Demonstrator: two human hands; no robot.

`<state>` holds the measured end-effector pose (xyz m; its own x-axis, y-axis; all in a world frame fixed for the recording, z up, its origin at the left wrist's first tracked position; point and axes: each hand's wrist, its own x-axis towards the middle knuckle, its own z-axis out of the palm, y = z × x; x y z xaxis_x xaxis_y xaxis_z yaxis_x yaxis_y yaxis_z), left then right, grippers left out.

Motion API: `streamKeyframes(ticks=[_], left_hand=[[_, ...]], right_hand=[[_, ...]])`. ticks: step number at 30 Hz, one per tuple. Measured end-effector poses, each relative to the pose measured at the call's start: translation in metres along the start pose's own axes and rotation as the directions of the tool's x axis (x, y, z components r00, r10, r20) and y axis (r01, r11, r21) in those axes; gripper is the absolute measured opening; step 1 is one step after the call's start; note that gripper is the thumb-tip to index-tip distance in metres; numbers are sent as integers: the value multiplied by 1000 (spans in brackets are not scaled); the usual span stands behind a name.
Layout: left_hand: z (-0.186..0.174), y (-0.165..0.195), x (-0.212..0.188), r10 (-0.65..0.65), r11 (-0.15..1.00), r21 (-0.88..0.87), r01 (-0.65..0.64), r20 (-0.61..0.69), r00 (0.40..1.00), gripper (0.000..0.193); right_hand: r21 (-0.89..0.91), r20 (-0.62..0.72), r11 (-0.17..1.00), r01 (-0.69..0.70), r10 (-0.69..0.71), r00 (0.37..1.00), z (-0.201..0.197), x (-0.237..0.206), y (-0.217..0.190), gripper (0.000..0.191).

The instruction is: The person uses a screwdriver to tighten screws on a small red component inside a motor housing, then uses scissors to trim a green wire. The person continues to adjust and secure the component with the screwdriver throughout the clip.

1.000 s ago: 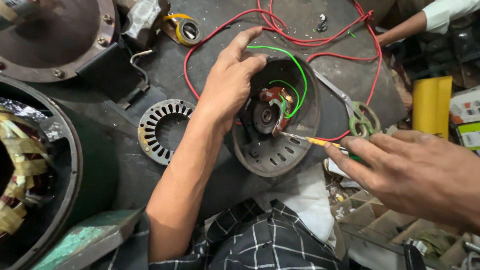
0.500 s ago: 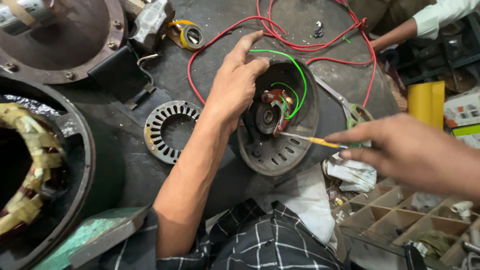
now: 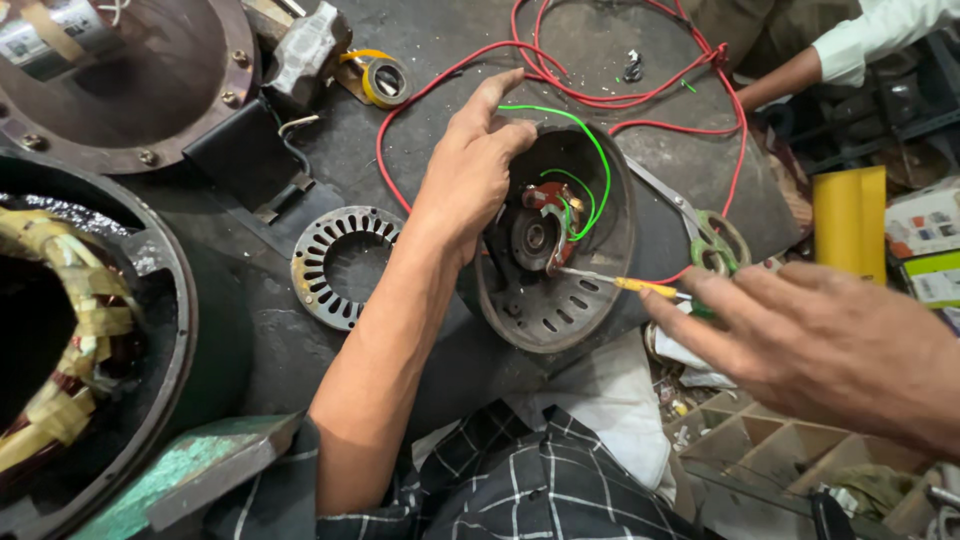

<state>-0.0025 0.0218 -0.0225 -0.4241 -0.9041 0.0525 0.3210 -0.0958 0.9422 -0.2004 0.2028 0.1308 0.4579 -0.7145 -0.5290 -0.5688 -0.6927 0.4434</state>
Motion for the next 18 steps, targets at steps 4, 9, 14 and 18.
streamKeyframes(ticks=[4,9,14,18], left_hand=[[0,-3,1,1,1000,-12,-1,4,1000,61],[0,-4,1,13,1000,-18,-13,2,1000,61],[1,-1,4,4,999,-35,-4,23,1000,61],[0,-1,0,-26,1000,-9,26,2,1000,62]], right_hand=[[289,430,868,-404,259,865,-22,22,0,65],[529,722,337,-779,305,621,-26,35,23,47],[396,364,790,-468,333,870,1,15,18,58],[126,2,988,-92,93,996,3,-3,2,86]])
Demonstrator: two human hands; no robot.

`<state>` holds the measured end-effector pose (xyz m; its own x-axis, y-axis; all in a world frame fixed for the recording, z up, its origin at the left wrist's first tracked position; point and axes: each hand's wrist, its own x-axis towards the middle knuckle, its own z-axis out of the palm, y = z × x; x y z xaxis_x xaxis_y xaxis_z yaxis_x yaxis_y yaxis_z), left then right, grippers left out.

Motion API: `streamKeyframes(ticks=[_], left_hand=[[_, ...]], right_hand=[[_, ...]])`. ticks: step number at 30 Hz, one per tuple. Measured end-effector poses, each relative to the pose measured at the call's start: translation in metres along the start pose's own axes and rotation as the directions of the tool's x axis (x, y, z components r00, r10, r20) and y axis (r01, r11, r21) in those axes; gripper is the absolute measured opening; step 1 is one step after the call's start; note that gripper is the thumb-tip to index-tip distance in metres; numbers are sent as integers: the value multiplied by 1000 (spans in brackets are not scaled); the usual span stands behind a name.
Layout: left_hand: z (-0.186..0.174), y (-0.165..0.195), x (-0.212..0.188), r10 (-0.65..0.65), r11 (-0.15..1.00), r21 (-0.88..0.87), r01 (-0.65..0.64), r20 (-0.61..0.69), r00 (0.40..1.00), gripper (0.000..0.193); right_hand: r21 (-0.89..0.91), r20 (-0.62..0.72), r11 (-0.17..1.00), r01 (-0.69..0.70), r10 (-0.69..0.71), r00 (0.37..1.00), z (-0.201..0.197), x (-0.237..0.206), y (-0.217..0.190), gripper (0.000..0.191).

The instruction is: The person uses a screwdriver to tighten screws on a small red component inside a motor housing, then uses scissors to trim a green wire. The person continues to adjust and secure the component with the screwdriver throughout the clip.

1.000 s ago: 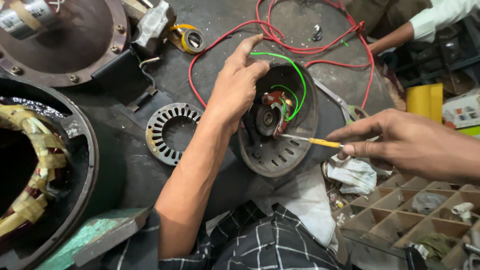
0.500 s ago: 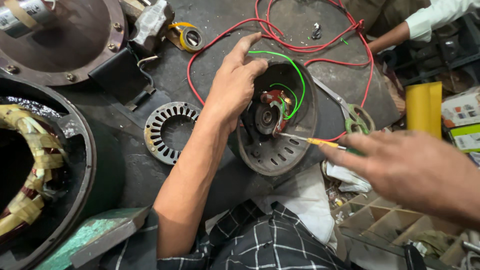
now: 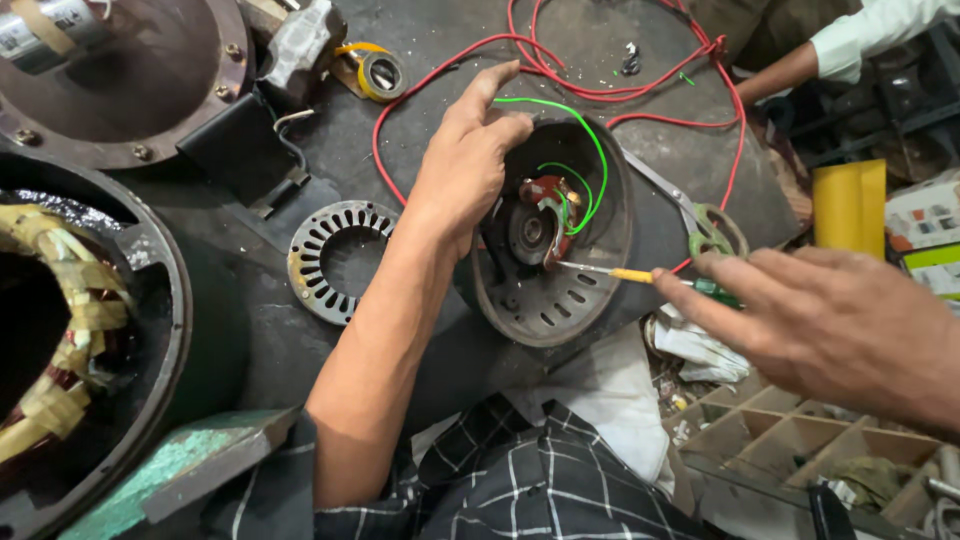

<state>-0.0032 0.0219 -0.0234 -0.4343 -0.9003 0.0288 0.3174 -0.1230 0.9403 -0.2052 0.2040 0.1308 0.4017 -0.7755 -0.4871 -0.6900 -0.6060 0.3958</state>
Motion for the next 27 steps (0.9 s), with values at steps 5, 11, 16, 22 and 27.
streamKeyframes(ticks=[5,11,16,22,27], left_hand=[[0,0,1,19,1000,-12,-19,2,1000,62],[0,3,0,14,1000,14,-14,-1,1000,62],[-1,4,2,-12,1000,-13,12,23,1000,64],[-3,0,4,70,996,-58,-67,47,996,62],[-3,2,2,-12,1000,-23,13,21,1000,62]], right_hand=[[105,463,941,-321,239,854,-17,18,-3,79],[752,548,284,-595,233,803,-21,35,15,47],[365,326,826,-430,319,890,-17,21,4,57],[106,491,887,-450,346,799,-19,22,-1,63],[212,405,856,-472,363,839,-5,16,-1,62]])
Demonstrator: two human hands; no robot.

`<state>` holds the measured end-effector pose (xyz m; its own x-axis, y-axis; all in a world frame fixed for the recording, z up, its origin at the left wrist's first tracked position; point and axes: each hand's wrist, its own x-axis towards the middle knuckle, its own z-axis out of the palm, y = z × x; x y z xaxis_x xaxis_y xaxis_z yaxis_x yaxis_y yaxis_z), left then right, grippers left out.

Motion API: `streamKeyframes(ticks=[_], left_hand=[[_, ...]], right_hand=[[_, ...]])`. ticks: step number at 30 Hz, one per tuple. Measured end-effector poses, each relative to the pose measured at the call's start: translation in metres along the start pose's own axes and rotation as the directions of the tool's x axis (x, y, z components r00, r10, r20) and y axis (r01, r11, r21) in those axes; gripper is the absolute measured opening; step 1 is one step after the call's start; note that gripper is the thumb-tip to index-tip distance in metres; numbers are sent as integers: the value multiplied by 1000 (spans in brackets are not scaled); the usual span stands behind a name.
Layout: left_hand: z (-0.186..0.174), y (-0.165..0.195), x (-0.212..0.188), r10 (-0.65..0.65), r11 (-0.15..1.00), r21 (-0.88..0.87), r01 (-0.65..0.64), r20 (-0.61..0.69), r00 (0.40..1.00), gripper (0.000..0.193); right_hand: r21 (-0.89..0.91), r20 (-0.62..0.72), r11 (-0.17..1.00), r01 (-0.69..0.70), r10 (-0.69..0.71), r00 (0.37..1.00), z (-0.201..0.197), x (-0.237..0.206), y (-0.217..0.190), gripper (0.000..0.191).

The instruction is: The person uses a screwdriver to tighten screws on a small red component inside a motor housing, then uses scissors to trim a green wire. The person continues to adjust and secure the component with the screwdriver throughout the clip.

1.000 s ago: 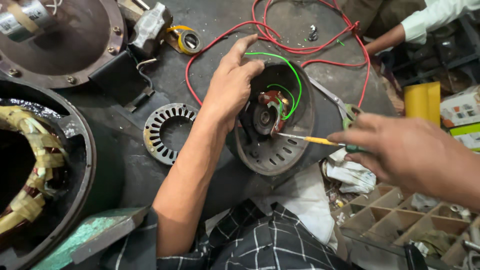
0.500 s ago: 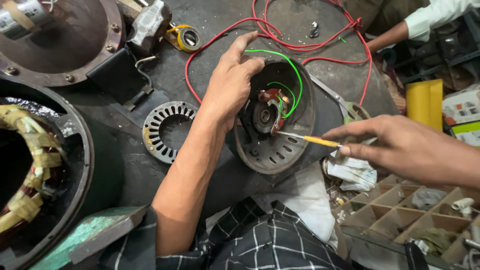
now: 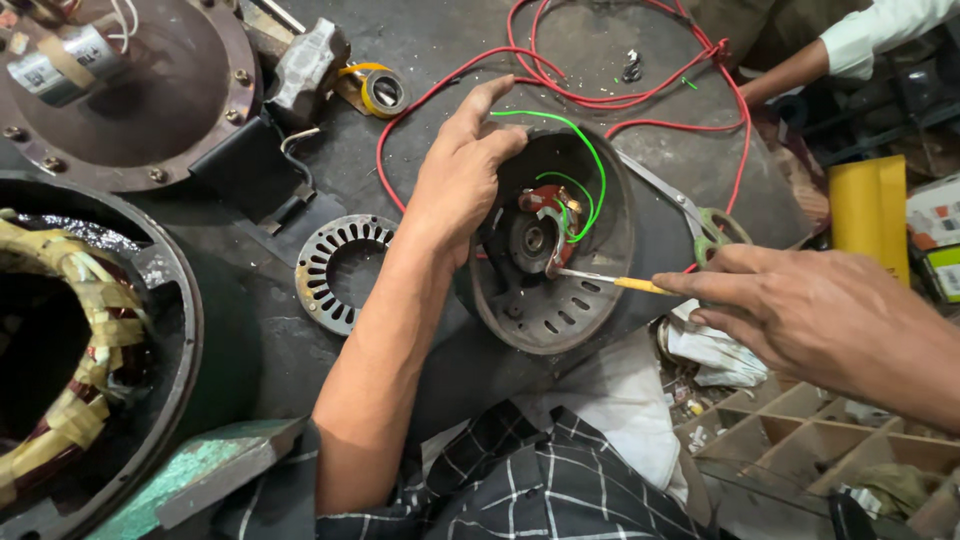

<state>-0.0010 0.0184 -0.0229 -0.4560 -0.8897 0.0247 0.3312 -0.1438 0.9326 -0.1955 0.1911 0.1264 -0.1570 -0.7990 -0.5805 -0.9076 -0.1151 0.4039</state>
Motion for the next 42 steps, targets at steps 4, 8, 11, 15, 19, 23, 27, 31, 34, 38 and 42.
streamKeyframes(ticks=[4,8,11,15,19,23,27,31,34,38,42], left_hand=[[0,4,-1,42,999,10,-42,8,999,60],[0,8,-1,-47,999,-7,47,-1,999,61],[0,9,0,-50,998,-48,51,11,999,61],[-1,7,-3,-79,994,-71,79,15,997,61],[-2,4,-2,-34,999,-14,34,10,999,60],[-1,2,0,-35,997,-62,37,23,999,60],[-1,-1,1,9,1000,-27,-9,17,1000,59],[-2,-2,0,7,999,49,-7,-5,1000,60],[-1,-1,1,-23,999,33,23,-9,1000,60],[-1,3,5,-5,1000,-20,5,6,1000,61],[-2,5,3,-9,1000,25,10,-10,1000,60]], right_hand=[[57,-52,998,12,-9,999,13,0,3,60],[93,-99,995,27,-18,995,17,-5,3,58],[-63,68,998,17,-13,998,20,-10,3,57],[-459,-335,828,321,-496,801,27,-17,8,88],[-431,-324,832,350,-505,800,29,-11,13,80],[-405,-239,819,407,-524,817,22,-13,9,87],[-180,-140,940,291,-317,938,11,-10,-1,73],[139,65,990,-15,6,998,-3,4,-2,56],[233,-136,961,147,-117,984,-9,4,-2,53],[173,9,985,-13,11,1000,-12,-4,-4,47],[-129,-134,987,100,-117,984,1,-16,-5,55]])
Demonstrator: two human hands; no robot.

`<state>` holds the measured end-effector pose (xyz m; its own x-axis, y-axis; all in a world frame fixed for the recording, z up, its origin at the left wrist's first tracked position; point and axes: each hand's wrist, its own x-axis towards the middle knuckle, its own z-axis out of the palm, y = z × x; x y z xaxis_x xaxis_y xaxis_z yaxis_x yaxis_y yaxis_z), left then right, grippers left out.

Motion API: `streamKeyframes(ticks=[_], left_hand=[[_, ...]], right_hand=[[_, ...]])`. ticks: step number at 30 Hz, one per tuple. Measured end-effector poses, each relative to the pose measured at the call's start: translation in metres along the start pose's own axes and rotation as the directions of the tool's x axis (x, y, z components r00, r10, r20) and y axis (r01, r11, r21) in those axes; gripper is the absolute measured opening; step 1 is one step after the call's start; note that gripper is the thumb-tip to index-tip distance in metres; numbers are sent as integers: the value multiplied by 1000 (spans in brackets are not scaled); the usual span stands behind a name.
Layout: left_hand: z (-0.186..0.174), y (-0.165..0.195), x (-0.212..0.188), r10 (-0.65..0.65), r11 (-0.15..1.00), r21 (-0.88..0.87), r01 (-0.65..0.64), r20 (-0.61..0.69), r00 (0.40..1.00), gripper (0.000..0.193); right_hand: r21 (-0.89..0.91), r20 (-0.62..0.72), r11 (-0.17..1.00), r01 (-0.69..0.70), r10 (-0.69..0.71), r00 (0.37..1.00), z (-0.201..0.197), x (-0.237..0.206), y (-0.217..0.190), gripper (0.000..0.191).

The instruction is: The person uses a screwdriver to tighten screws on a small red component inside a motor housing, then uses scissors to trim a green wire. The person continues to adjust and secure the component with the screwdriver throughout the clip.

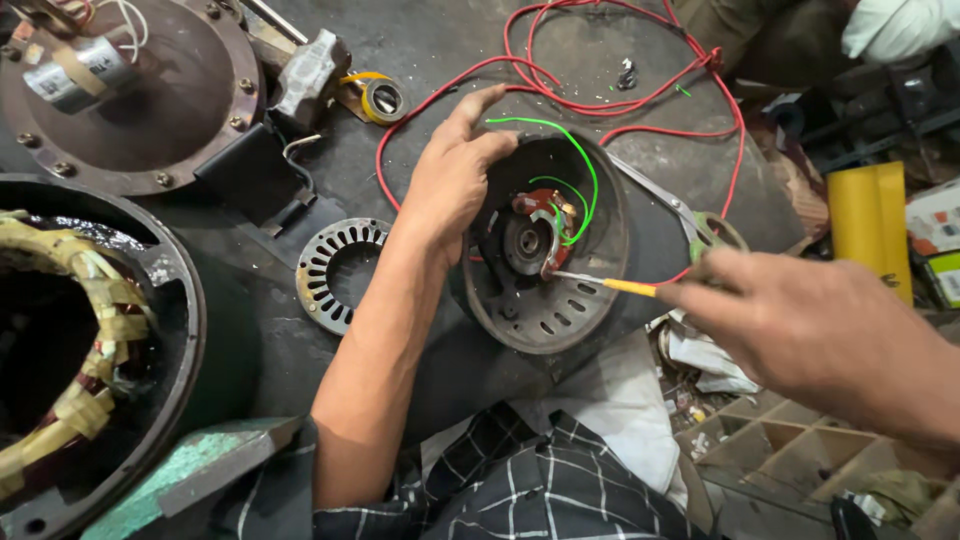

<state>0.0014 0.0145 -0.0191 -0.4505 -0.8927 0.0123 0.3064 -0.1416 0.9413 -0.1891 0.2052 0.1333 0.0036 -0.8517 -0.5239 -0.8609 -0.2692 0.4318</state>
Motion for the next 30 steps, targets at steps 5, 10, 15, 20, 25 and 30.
streamKeyframes(ticks=[5,10,15,20,25,30], left_hand=[[3,-1,-3,-37,999,-32,37,2,999,60],[2,-3,-2,-28,999,-39,28,-1,1000,61],[2,-5,-2,48,999,-19,-48,-2,999,59],[3,-3,-5,-18,999,-49,18,0,1000,63],[5,0,-4,19,999,34,-18,-34,999,62],[4,-1,-2,5,999,-36,-4,4,1000,62]], right_hand=[[-341,-346,878,336,-450,823,20,-7,5,72],[-73,-168,952,297,-306,937,19,1,10,77],[-67,-105,971,230,-236,966,0,8,3,75],[371,302,877,-305,197,933,-21,27,4,43],[262,173,952,-160,117,978,-15,14,0,46],[-3,-80,976,216,-215,973,-6,8,8,54]])
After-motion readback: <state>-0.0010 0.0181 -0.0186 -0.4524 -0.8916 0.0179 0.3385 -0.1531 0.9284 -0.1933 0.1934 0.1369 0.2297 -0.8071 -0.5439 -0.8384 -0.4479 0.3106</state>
